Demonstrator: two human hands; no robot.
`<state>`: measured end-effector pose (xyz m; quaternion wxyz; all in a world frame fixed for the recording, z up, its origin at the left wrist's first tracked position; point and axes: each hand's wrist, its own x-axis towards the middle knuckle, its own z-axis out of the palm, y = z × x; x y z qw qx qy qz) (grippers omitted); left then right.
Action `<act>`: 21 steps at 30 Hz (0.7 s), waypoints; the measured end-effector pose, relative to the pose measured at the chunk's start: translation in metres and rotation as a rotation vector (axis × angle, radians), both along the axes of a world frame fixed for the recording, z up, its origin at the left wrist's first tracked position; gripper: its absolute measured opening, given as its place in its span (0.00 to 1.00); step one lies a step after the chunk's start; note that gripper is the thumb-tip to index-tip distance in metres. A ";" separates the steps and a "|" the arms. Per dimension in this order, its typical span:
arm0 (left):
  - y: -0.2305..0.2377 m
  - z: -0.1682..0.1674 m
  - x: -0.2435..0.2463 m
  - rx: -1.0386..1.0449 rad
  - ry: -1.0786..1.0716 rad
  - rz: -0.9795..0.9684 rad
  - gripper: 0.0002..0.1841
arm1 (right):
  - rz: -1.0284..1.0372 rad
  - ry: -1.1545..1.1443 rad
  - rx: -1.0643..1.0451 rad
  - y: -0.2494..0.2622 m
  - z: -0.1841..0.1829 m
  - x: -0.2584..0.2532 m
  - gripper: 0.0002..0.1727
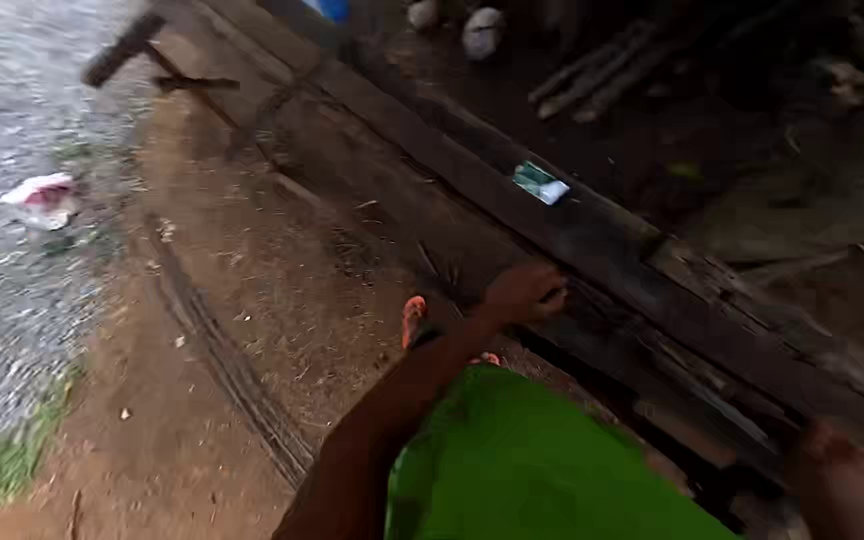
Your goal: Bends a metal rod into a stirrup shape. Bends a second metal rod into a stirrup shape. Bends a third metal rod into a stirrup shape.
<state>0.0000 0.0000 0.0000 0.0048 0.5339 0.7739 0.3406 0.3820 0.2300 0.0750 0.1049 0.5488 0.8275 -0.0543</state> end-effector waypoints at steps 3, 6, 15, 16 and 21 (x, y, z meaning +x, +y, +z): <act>0.011 -0.015 0.003 -0.033 0.015 -0.027 0.15 | -0.136 0.088 -0.096 0.013 -0.003 -0.010 0.39; 0.013 -0.013 0.006 0.000 0.040 0.000 0.15 | -0.065 0.197 -0.099 0.021 -0.015 0.016 0.42; 0.005 -0.003 -0.003 -0.029 -0.115 -0.154 0.18 | 0.218 0.468 -0.135 0.008 -0.029 0.063 0.27; 0.001 0.005 -0.005 -0.091 -0.165 -0.200 0.21 | 0.225 0.474 -0.122 0.009 -0.031 0.063 0.27; -0.010 0.014 0.001 -0.181 -0.249 -0.225 0.30 | 0.207 0.467 -0.117 0.013 -0.031 0.062 0.27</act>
